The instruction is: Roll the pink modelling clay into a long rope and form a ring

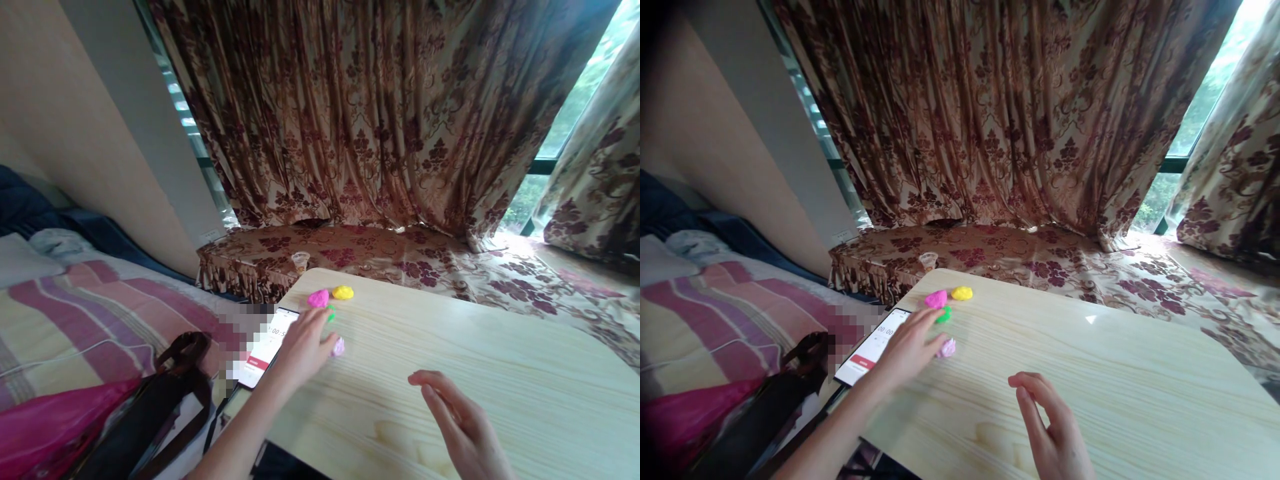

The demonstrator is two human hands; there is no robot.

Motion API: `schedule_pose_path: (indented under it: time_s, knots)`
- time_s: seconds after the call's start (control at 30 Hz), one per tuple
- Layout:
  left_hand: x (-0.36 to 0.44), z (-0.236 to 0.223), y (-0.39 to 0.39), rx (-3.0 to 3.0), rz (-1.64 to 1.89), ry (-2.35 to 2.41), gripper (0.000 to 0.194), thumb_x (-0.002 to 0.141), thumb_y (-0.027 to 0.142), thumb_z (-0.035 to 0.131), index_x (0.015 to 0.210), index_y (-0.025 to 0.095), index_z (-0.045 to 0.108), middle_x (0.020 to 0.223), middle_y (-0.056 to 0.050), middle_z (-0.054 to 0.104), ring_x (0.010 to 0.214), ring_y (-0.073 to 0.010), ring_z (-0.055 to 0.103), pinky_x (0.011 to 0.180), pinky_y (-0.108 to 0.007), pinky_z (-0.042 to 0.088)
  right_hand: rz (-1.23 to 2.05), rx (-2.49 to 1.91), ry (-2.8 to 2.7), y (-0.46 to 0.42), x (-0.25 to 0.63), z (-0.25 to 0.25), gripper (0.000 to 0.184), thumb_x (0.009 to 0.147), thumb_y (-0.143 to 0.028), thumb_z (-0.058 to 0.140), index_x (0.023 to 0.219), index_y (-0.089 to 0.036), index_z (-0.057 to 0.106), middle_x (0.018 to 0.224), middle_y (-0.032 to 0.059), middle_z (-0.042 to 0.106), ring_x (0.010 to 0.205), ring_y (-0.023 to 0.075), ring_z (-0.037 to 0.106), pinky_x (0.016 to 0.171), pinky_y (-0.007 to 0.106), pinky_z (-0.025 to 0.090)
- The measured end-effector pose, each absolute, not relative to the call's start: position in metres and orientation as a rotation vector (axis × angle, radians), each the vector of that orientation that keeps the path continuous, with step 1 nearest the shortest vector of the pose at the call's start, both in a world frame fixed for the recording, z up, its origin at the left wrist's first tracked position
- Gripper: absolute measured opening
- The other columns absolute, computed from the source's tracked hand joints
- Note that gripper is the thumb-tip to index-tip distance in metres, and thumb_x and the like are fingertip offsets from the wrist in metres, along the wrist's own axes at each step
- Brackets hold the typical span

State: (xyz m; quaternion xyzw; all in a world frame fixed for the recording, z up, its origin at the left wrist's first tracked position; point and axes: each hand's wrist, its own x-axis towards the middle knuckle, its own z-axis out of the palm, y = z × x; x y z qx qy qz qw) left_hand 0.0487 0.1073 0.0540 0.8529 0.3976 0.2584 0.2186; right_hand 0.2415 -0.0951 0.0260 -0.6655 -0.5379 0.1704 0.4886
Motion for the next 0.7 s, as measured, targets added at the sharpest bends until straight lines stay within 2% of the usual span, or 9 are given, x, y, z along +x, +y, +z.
schedule_pose_path:
  time_s: [0.1,0.17,0.23,0.3,0.4,0.53,0.6,0.63,0.7]
  knots:
    - [0.061,0.071,0.160,2.346,0.639,1.278,0.031,0.085,0.027,0.054,0.115,0.016,0.055,0.123,-0.012,0.052,0.115,-0.0252,0.046,0.099,-0.043,0.036,0.437,-1.616,-1.289,-0.096,0.240,0.028,0.020,0.089,-0.037,0.048,0.095,-0.024,0.062,0.094,0.0016,0.066,0.091,0.0167,0.062,0.079,0.018,0.047]
    - [0.071,0.078,0.190,2.311,0.569,1.356,0.032,0.087,0.031,0.053,0.115,0.016,0.053,0.118,-0.010,0.054,0.103,-0.0219,0.055,0.086,-0.043,0.047,0.442,-1.587,-1.250,-0.097,0.239,0.028,0.020,0.088,-0.038,0.049,0.091,-0.024,0.063,0.092,0.0017,0.066,0.090,0.0171,0.062,0.079,0.018,0.047]
    - [0.078,0.084,0.206,2.263,0.526,1.384,0.032,0.088,0.032,0.052,0.116,0.016,0.052,0.116,-0.008,0.055,0.097,-0.0200,0.058,0.080,-0.041,0.050,0.447,-1.562,-1.186,-0.100,0.239,0.027,0.021,0.087,-0.039,0.050,0.089,-0.024,0.064,0.092,0.0019,0.066,0.091,0.0175,0.061,0.079,0.019,0.047]
    - [0.081,0.090,0.205,2.211,0.548,1.369,0.031,0.087,0.031,0.054,0.115,0.016,0.053,0.115,-0.009,0.056,0.098,-0.0204,0.058,0.082,-0.040,0.049,0.462,-1.570,-1.122,-0.104,0.243,0.024,0.021,0.086,-0.040,0.052,0.089,-0.024,0.065,0.095,0.0024,0.067,0.093,0.0181,0.061,0.081,0.019,0.046]
    - [0.084,0.095,0.168,2.128,0.676,1.267,0.037,0.083,0.033,0.059,0.115,0.016,0.055,0.115,-0.011,0.058,0.102,-0.0217,0.055,0.086,-0.034,0.046,0.495,-1.578,-1.010,-0.101,0.250,0.023,0.024,0.083,-0.042,0.056,0.095,-0.024,0.065,0.102,0.0037,0.066,0.100,0.0200,0.060,0.086,0.023,0.046]
    - [0.107,0.085,0.069,1.978,0.692,0.960,0.038,0.083,0.044,0.055,0.111,0.019,0.060,0.101,-0.006,0.066,0.087,-0.0167,0.062,0.072,-0.024,0.049,0.495,-1.461,-0.829,-0.075,0.245,0.035,0.035,0.089,-0.045,0.047,0.115,-0.024,0.057,0.120,0.0054,0.060,0.113,0.0219,0.052,0.098,0.034,0.040]
    - [0.123,0.076,0.022,1.510,0.702,0.630,0.039,0.079,0.040,0.061,0.109,0.016,0.060,0.102,-0.010,0.066,0.085,-0.0183,0.062,0.069,-0.024,0.049,0.504,-1.419,-0.796,-0.062,0.235,0.041,0.036,0.090,-0.045,0.043,0.117,-0.025,0.055,0.124,0.0057,0.057,0.115,0.0226,0.051,0.097,0.036,0.041]
    - [0.129,0.073,0.003,1.316,0.710,0.564,0.041,0.077,0.039,0.064,0.110,0.016,0.060,0.103,-0.010,0.065,0.082,-0.0181,0.063,0.065,-0.023,0.048,0.508,-1.421,-0.796,-0.058,0.230,0.044,0.036,0.090,-0.045,0.044,0.117,-0.025,0.056,0.123,0.0059,0.057,0.113,0.0229,0.052,0.094,0.037,0.043]
    - [0.137,0.068,-0.020,1.039,0.733,0.514,0.037,0.076,0.038,0.066,0.104,0.014,0.062,0.096,-0.010,0.067,0.081,-0.0180,0.062,0.068,-0.024,0.047,0.469,-1.443,-0.836,-0.056,0.221,0.046,0.032,0.088,-0.043,0.049,0.112,-0.024,0.058,0.120,0.0061,0.059,0.109,0.0234,0.054,0.090,0.036,0.044]
